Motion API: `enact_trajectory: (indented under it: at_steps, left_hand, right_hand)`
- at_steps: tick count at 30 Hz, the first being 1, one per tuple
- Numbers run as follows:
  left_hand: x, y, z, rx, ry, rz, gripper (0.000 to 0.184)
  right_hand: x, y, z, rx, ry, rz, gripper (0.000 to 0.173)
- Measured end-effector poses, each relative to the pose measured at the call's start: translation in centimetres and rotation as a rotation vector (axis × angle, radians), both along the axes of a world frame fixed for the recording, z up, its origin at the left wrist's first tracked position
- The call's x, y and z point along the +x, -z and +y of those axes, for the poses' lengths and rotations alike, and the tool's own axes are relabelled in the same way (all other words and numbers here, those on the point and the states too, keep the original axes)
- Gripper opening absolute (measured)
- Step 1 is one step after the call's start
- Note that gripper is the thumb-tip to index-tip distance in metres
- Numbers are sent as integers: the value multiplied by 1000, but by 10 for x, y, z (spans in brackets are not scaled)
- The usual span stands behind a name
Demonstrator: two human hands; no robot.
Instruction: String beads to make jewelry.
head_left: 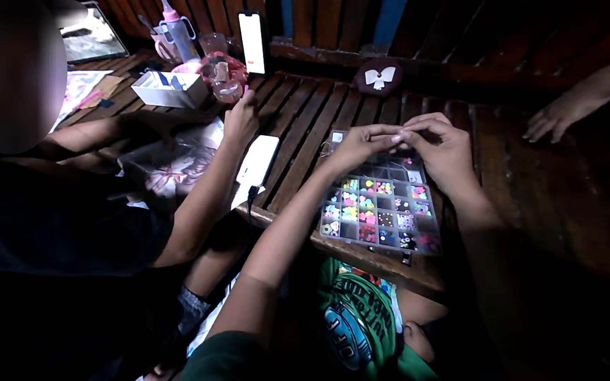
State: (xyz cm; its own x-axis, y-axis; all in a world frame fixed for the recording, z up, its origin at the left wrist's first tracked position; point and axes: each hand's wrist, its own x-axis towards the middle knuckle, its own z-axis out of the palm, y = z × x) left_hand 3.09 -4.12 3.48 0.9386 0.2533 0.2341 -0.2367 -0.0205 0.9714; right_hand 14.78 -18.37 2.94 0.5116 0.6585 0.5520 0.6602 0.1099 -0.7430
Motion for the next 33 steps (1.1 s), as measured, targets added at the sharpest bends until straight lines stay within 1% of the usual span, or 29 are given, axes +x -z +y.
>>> enact_trajectory:
  at_steps: [4,9,13,17,18,19,20,21,22,23,25,26,28,29,31,33]
  left_hand:
    - [1,3,-2,61,-10,40,16]
    - [2,6,3,100,-65,2,11]
    - [6,12,8,273,-169,15,13]
    - [8,15,11,269,-237,-37,13]
    - [8,16,12,275,-254,-52,14]
    - [8,16,14,283,-268,-60,15]
    - [8,17,15,288,-277,-67,15]
    - [8,16,16,285,-284,-70,15]
    - [8,16,16,276,-289,-68,14]
    - [8,16,16,270,-289,-61,14]
    - [8,16,15,269,-282,-49,14]
    - [8,16,15,273,-282,-50,14]
    - [9,17,14,282,-293,-62,14]
    - [10,18,14,282,-301,-72,14]
    - [11,17,13,289,-319,-88,14]
    - [11,17,12,300,-324,-96,14]
  right_hand:
    - [-2,1,0,-19,0,64,16]
    - [-1,-1,-1,-48,28,36,18]
    - [4,-4,-7,-180,41,-117,16]
    - [1,-9,-8,-385,101,-326,25]
    - [0,-10,-9,-424,112,-350,24]
    - [0,-12,-10,-466,104,-354,20]
    - [1,-15,-12,-522,77,-336,23]
    - [2,-18,-14,-582,40,-307,40]
    - [4,-19,-15,-601,10,-282,46]
    - [4,-19,-17,-591,-14,-255,40]
    - [-2,-27,-22,-608,-40,-199,15]
    - [-7,-33,-24,-639,-60,-182,12]
    - [-20,-43,-32,-646,-137,-176,14]
    - [-26,-43,-37,-602,-181,-194,17]
    - [-37,-35,-46,-490,-220,-320,24]
    - [-52,-26,-59,-498,-182,-451,20]
